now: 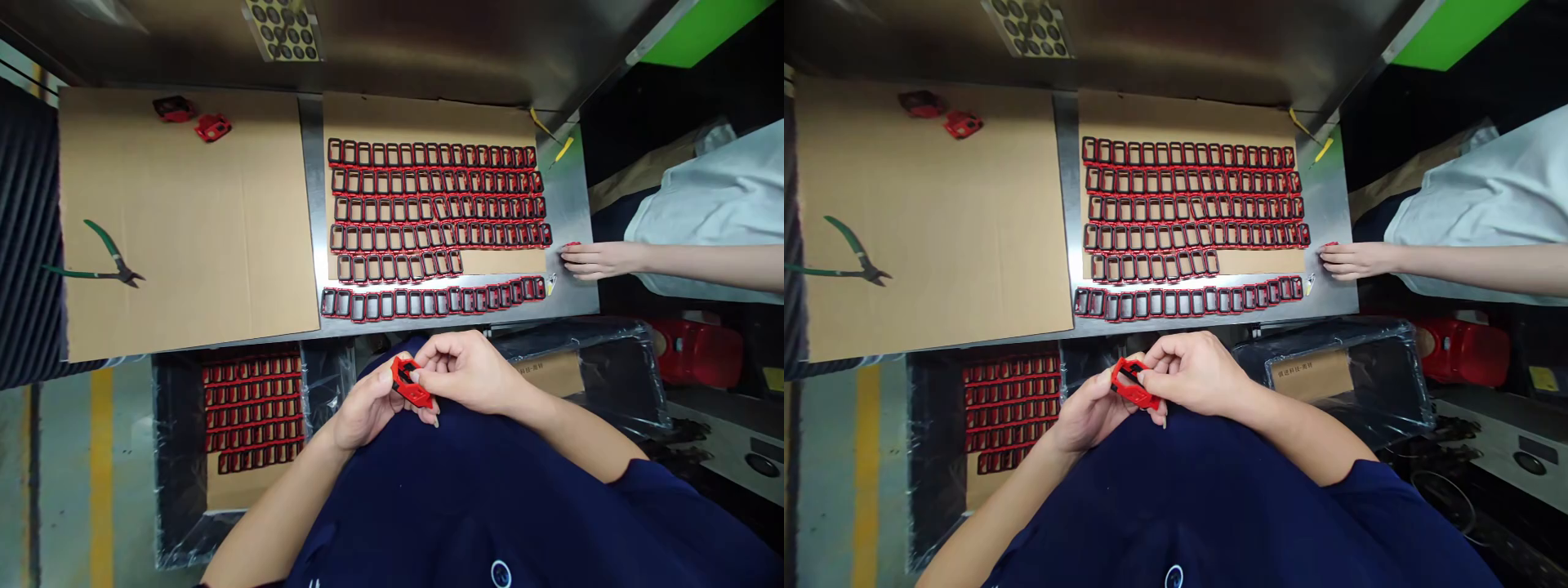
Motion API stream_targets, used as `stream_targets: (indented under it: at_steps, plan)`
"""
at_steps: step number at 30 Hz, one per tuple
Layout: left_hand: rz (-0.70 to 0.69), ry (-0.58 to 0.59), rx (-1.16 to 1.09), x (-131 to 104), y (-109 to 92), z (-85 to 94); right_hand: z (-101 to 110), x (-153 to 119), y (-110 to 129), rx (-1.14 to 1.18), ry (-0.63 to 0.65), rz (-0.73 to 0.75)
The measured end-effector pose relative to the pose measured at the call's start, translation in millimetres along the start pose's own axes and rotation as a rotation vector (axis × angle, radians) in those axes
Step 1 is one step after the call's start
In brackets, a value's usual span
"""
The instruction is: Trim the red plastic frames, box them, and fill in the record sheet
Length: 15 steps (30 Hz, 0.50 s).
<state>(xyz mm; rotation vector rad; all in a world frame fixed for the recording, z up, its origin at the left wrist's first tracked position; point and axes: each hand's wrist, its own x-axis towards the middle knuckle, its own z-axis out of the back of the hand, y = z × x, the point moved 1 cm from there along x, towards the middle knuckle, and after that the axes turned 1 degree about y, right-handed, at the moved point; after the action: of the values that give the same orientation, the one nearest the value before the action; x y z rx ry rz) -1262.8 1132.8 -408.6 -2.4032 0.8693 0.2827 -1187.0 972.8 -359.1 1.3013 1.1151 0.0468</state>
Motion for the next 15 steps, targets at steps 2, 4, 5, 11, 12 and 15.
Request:
stream_targets:
  at_steps: [2, 4, 5, 11, 12, 15]
  plan:
    - [-0.062, -0.034, 0.128, -2.4, -0.5, 2.0, 1.2, 0.6, 0.4, -0.046, -0.061, 0.013]
    - [-0.247, -0.122, 0.392, -5.7, -3.2, 2.7, 2.4, 1.4, 0.6, -0.106, -0.149, 0.041]
    - [-0.378, -0.17, 0.578, -7.5, -5.4, 1.8, 2.6, 1.6, 0.6, -0.125, -0.178, 0.052]
    - [-0.867, -0.215, 1.436, -11.7, -15.6, -11.4, 1.7, -1.4, 3.2, -0.102, -0.152, 0.047]
    - [-0.879, -0.221, 1.459, -11.3, -16.4, -12.4, 1.9, -2.5, 3.8, -0.117, -0.146, 0.052]
    - [-0.903, -0.245, 1.483, -11.1, -16.6, -13.0, 3.3, -5.7, 4.2, -0.158, -0.108, 0.065]
